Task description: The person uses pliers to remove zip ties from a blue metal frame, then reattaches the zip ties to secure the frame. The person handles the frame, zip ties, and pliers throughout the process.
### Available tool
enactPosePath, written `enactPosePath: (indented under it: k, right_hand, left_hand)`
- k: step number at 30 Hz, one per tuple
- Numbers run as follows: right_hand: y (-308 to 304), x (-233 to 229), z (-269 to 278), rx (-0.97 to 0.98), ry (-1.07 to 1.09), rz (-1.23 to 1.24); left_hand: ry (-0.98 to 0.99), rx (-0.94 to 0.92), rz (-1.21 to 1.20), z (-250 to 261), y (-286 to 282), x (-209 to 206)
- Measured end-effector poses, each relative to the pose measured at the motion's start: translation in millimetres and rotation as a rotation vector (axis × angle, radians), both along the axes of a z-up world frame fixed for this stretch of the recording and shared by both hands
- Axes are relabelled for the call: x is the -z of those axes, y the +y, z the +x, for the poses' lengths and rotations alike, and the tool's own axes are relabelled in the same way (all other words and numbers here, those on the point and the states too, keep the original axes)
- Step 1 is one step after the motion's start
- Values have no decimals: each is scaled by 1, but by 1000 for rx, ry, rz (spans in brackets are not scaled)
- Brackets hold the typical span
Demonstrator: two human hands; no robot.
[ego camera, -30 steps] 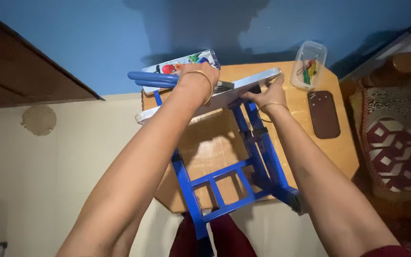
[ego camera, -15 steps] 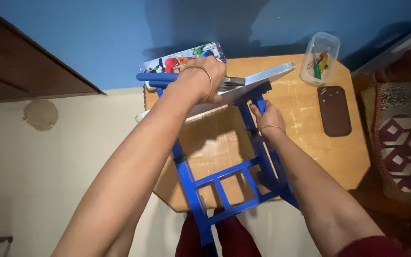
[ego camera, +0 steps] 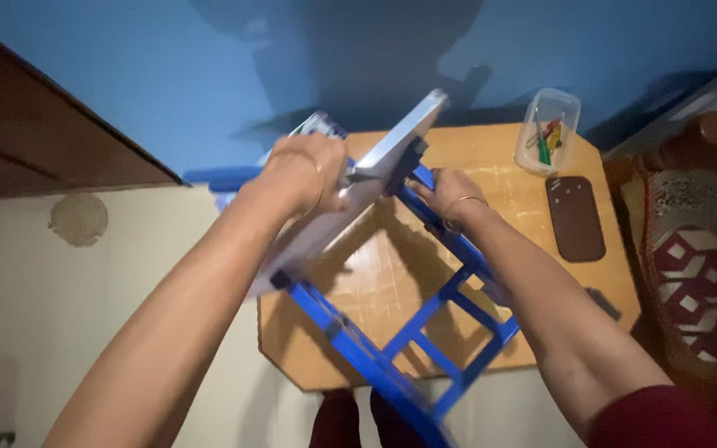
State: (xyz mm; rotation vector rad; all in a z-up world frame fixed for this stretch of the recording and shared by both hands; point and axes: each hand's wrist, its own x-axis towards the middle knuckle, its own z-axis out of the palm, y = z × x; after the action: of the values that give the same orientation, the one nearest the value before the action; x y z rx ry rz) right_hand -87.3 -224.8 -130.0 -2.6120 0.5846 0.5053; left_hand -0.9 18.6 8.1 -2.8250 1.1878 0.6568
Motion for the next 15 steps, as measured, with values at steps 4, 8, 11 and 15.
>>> enactPosePath:
  k: [4,8,11,15]
  right_hand:
    - [6,-15,27,-137,73,15]
    - [4,-21,52,-293,70,-14]
    - [6,-19,65,-361,64,-12]
    - [13,-4,83,-396,94,24]
  left_hand:
    - [17,-64,19,-11,14,-1]
    - [58,-230,-15,-23,15,-3]
    - [24,-307,-77,-34,11,1]
    - [16,-385,-95,-40,5,15]
